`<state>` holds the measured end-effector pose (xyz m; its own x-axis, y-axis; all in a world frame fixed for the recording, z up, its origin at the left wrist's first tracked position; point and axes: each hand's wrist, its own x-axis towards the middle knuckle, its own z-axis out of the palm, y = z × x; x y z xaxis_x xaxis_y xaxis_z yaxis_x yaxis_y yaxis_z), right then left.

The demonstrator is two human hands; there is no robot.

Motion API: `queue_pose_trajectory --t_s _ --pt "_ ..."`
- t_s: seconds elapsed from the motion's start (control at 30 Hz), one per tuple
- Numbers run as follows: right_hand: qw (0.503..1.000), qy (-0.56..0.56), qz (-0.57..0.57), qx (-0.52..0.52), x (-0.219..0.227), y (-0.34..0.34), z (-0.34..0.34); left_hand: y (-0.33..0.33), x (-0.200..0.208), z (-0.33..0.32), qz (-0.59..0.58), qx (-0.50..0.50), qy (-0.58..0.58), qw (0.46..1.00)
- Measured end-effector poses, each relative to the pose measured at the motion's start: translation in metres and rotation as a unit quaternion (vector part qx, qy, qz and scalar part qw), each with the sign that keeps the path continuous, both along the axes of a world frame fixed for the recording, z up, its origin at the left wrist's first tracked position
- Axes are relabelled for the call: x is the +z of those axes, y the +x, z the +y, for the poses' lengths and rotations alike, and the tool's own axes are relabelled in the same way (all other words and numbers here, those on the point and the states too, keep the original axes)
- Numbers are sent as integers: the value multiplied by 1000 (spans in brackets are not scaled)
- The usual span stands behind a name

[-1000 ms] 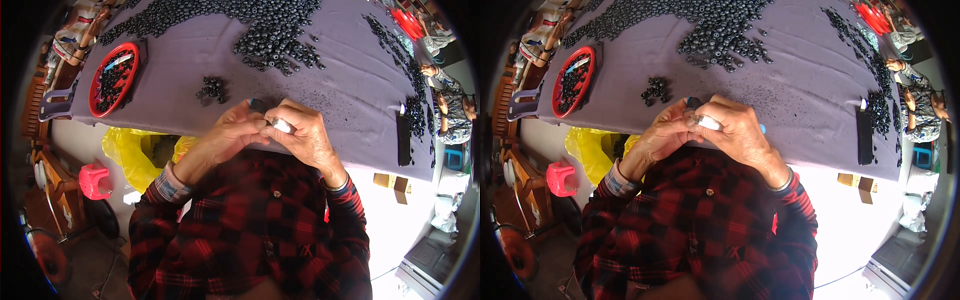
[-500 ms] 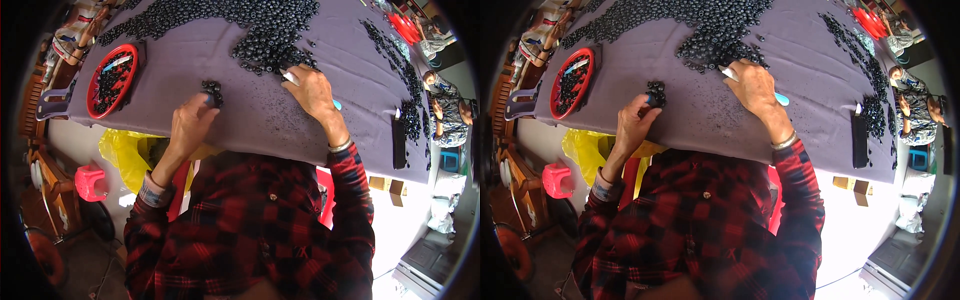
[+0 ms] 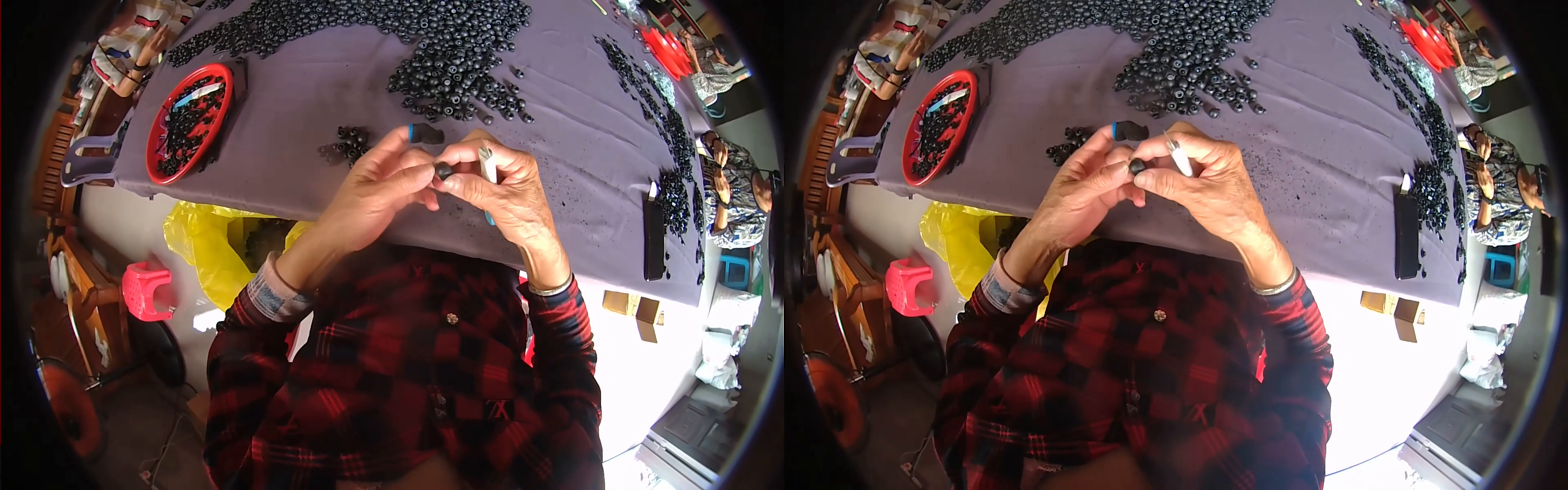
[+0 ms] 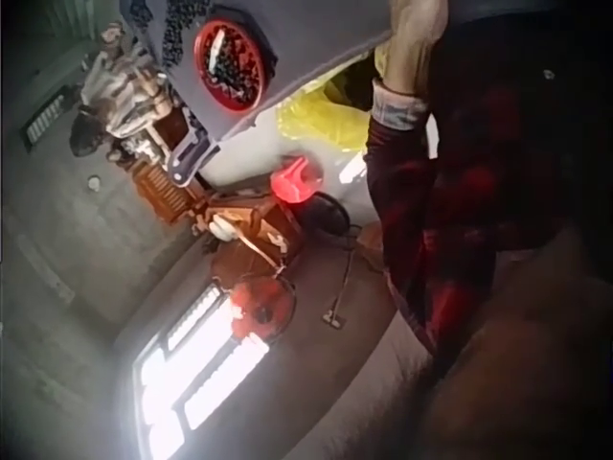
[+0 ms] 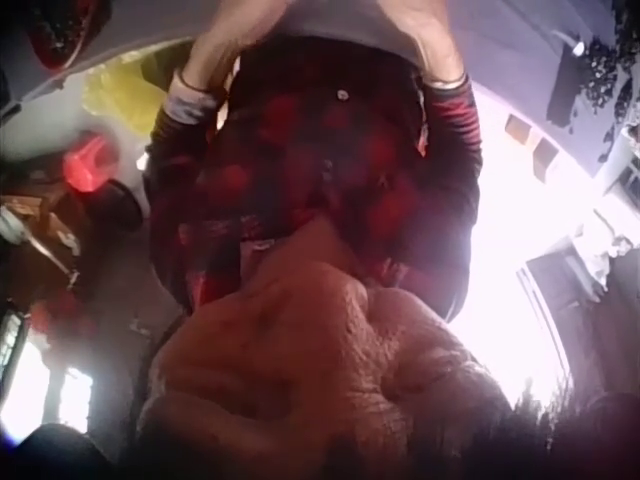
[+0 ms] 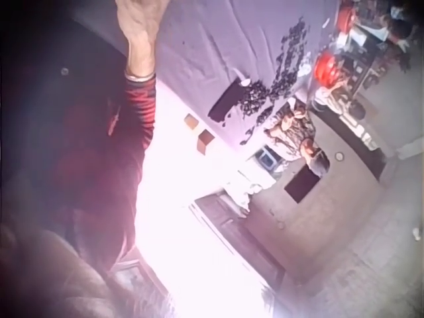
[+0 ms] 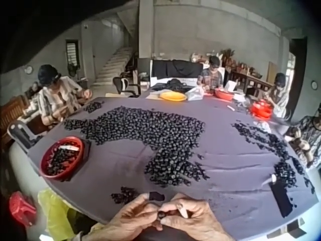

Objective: The person trims small black parts with a blade, periodically scraping more parts from a pile on the table with a scraper.

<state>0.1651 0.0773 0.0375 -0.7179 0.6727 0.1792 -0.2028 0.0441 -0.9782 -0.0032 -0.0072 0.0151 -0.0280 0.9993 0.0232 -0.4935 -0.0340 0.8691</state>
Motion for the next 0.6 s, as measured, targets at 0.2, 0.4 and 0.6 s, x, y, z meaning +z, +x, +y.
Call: queue_pose_trajectory --t_s 0.2,0.4,0.6 --pt "1000 -15 15 15 7 6 -7 9 -3 3 -108 -74 7 991" --pt "998 62 -2 -10 10 4 -13 8 -14 3 -154 -100 27 983" --pt "989 137 -21 -42 2 3 -15 8 -16 -2 -120 -77 -1 990"
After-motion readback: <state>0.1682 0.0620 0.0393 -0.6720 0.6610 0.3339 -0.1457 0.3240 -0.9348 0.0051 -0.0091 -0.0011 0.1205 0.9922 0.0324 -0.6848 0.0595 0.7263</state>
